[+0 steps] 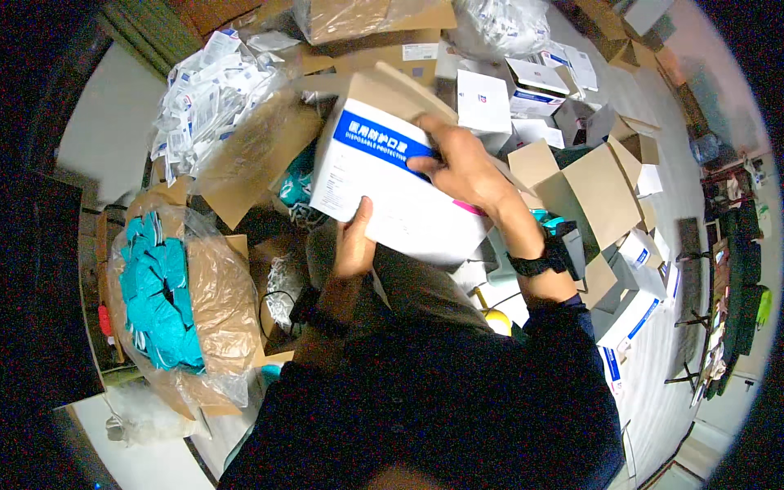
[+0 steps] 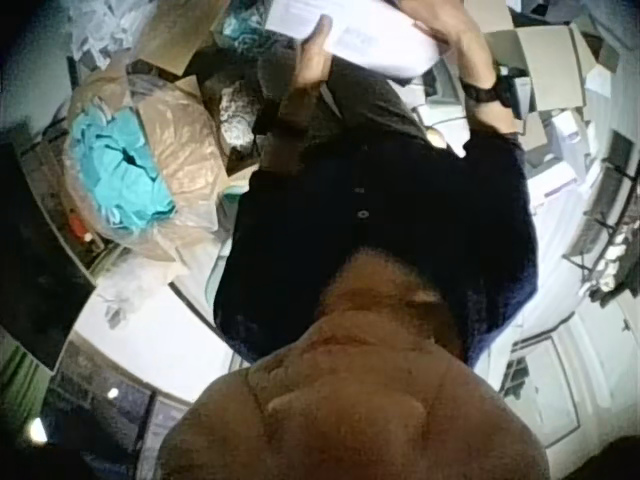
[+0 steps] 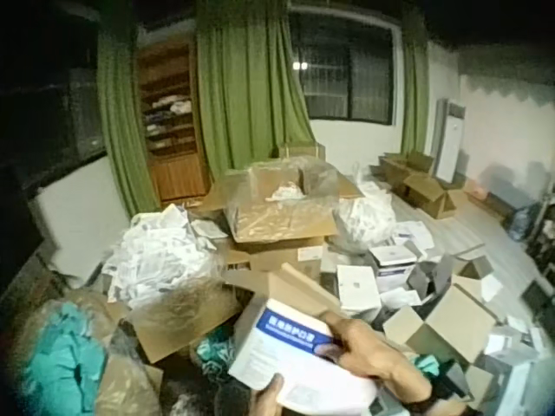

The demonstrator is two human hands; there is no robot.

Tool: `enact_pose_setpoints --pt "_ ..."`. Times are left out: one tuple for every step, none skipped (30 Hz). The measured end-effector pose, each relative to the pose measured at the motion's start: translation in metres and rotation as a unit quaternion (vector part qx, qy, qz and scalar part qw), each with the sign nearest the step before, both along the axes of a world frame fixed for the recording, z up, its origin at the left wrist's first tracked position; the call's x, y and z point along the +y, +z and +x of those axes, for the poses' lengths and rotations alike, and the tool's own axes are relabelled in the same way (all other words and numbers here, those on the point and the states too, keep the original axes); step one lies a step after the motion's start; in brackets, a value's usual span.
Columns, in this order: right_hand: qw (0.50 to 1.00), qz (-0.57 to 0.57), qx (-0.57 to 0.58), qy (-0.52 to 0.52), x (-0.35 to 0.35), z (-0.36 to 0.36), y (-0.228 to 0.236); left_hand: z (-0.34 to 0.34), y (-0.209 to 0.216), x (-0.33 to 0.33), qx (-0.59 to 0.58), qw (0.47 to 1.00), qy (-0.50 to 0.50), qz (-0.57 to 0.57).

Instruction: Sorting through and organizing medical or hygiene supplies into boxes.

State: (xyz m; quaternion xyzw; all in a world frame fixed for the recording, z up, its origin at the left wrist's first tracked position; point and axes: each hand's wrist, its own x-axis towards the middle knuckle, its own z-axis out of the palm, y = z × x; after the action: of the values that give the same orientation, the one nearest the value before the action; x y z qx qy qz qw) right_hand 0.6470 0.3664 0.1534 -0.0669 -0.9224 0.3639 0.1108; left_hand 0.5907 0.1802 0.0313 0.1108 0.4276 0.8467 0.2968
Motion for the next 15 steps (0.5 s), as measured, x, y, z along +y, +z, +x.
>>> enact_pose_setpoints --pt "0.996 0.055 0.071 -0.029 -0.006 -0.001 -0.003 0.002 0.009 -0.002 0.010 1.000 0.014 0.002" --pt "0.982 0.109 0.142 -0.058 -0.013 -0.003 -0.004 0.005 0.019 -0.008 0.025 0.998 0.035 -0.049" --pt "0.958 0.228 0.161 -0.072 -0.023 0.000 -0.001 0.008 0.029 -0.012 0.038 0.993 0.064 -0.094" --pt "0.944 0.251 0.210 -0.040 -0.034 0.003 -0.001 0.010 0.032 -0.018 0.034 0.990 0.115 -0.078" --pt "0.947 0.263 0.184 -0.006 -0.050 0.009 0.001 0.012 0.036 -0.024 0.030 0.984 0.165 -0.063" --pt "0.962 0.232 0.142 0.034 -0.065 0.022 0.007 0.016 0.053 -0.028 0.005 0.984 0.168 -0.062" --pt "0.972 0.194 0.103 0.081 -0.084 0.032 0.013 0.021 0.075 -0.040 -0.018 0.982 0.179 -0.064" --pt "0.975 0.187 0.070 0.095 -0.092 0.043 0.007 0.026 0.075 -0.043 -0.067 0.984 0.165 -0.029" --pt "0.977 0.173 0.045 0.119 -0.101 0.050 0.003 0.028 0.076 -0.057 -0.045 0.985 0.154 -0.067" --pt "0.974 0.171 0.018 0.145 -0.105 0.056 -0.002 0.031 0.067 -0.071 -0.024 0.983 0.133 -0.123" --pt "0.956 0.206 -0.093 0.189 -0.106 0.059 -0.003 0.033 0.050 -0.085 -0.002 0.978 0.110 -0.179" --pt "0.944 0.231 -0.109 0.211 -0.110 0.063 -0.029 0.033 0.027 -0.098 0.001 0.975 0.082 -0.207" --pt "0.929 0.255 -0.124 0.236 -0.115 0.064 -0.066 0.034 -0.006 -0.113 0.002 0.970 0.058 -0.236" --pt "0.917 0.245 -0.159 0.271 -0.124 0.060 -0.091 0.047 -0.061 -0.126 0.134 0.920 0.178 -0.322" --pt "0.902 0.238 -0.203 0.299 -0.127 0.060 -0.113 0.051 -0.082 -0.137 0.107 0.896 0.143 -0.407"
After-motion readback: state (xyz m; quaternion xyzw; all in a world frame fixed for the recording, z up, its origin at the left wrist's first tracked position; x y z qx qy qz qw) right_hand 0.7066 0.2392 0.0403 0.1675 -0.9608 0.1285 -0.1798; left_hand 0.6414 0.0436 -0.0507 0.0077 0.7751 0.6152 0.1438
